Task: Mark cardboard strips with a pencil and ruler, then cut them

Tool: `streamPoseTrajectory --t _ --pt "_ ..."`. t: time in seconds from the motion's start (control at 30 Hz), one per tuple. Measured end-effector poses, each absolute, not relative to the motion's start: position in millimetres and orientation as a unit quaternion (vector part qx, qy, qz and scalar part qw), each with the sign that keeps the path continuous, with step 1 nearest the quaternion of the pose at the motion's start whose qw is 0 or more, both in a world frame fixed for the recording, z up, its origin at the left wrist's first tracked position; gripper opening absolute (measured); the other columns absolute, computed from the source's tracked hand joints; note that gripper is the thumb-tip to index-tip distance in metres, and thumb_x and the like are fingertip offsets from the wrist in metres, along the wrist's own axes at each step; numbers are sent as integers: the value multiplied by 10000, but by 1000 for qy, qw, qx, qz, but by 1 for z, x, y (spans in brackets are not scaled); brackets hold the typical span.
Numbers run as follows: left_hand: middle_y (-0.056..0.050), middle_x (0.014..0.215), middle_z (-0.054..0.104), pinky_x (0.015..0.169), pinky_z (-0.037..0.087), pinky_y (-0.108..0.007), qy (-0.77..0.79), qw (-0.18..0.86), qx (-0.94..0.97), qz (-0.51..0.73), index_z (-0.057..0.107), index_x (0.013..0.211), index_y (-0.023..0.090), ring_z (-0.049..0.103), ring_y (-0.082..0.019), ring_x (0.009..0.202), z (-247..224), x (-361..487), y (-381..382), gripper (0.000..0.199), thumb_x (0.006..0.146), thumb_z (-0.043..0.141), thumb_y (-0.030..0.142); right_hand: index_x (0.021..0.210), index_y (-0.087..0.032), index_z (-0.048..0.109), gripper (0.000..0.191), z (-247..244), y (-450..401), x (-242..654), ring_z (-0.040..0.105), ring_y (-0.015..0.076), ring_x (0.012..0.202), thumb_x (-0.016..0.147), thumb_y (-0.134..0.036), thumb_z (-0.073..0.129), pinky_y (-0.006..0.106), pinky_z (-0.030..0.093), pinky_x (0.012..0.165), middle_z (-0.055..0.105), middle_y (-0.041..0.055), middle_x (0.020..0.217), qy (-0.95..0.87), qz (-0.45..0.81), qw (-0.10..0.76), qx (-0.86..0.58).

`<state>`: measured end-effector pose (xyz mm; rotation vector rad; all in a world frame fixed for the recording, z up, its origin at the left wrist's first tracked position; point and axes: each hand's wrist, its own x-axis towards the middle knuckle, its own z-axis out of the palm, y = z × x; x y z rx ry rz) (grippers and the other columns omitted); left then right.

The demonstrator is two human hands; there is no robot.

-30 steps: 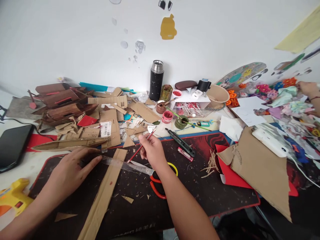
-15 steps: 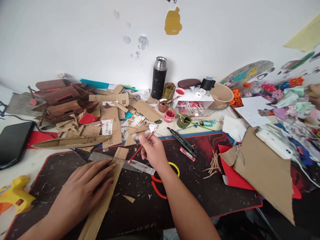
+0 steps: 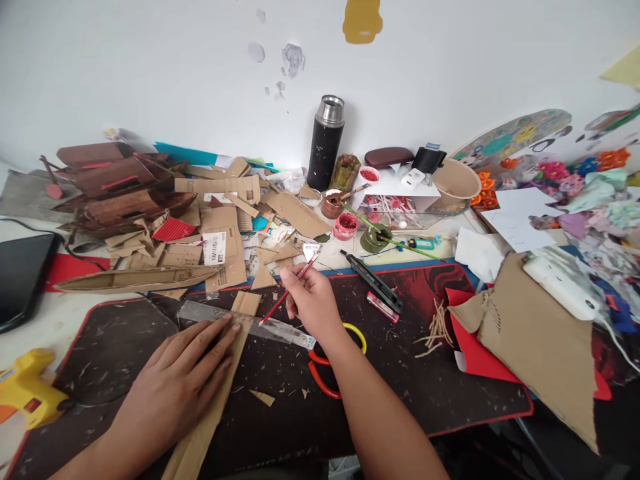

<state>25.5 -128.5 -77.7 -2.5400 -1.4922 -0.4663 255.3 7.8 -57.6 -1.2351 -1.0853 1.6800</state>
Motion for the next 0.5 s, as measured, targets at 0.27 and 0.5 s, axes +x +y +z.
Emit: streamPoseTrajectory --t 0.27,0.5 --pt "-176 1510 742 1092 527 -455 -508 60 -845 -157 745 1442 131 706 -329 1298 -81 25 -131 417 1110 499 189 833 -255 568 502 -57 7 256 485 104 371 874 -675 841 209 283 382 547 -86 482 -427 660 373 -492" --pt "-198 1501 742 1083 513 -466 -497 67 -851 -154 732 1435 91 697 -345 1296 -79 26 -131 413 1108 491 169 820 -249 576 504 -53 6 256 486 100 371 873 -672 844 206 301 386 561 -79 482 -427 661 372 -492"
